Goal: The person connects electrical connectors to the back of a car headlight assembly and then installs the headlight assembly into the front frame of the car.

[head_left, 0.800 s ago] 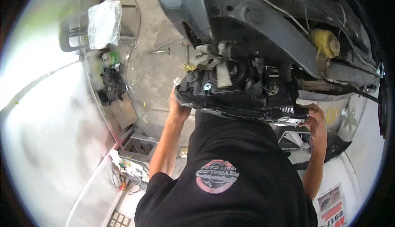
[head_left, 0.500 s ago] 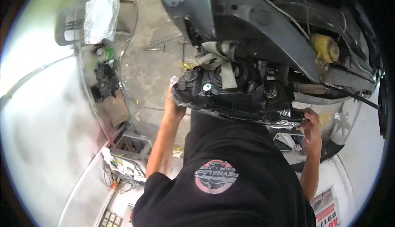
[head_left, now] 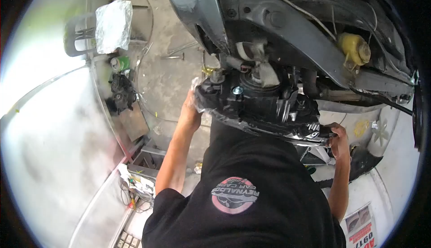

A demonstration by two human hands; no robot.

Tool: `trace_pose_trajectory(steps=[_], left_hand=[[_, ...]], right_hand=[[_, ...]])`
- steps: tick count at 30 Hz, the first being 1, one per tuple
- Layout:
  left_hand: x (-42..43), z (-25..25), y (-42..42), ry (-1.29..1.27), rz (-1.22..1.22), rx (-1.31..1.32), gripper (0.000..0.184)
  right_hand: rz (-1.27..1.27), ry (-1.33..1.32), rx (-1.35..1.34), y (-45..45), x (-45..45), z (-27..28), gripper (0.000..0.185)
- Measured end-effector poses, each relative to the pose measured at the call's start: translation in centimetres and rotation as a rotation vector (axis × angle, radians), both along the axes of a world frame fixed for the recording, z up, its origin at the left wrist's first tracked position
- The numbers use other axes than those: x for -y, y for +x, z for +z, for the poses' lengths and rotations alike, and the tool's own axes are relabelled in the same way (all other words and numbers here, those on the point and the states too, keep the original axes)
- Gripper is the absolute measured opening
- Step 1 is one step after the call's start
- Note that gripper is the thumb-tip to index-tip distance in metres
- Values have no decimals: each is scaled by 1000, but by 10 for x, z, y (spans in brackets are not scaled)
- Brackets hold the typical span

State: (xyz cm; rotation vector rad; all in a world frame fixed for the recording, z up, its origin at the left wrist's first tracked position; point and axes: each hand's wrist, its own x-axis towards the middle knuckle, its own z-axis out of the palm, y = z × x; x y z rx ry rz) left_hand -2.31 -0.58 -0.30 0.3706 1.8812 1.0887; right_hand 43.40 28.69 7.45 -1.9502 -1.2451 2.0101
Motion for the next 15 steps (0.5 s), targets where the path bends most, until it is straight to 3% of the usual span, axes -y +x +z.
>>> trace_pose_trajectory(steps=[3,4,7,9,10,11,13,15], left_hand=[[-33,41,-3,-253,-302,-319,44],[-41,47,-4,-256,-185,-193,50],[-39,41,-8,-198,-178,-263,46],[-32,27,-14,-133,-200,-149,45],[-32,17,-18,-42,-76,39,45],[-31,8,-22,43,57,221,46],[-35,2,-21,301,613,861,50],[-38,7,-15,349,517,830,51]], right_hand=[[-43,-93,-40,-2,-4,4,30],[-44,-95,-47,2,-4,2,27],[-43,-12,15,-19,-3,16,34],[20,11,17,-44,-12,38,36],[40,33,16,-54,-17,43,36],[33,40,19,-56,-19,43,35],[16,58,31,-56,-21,44,33],[22,13,29,-44,-27,40,33]])
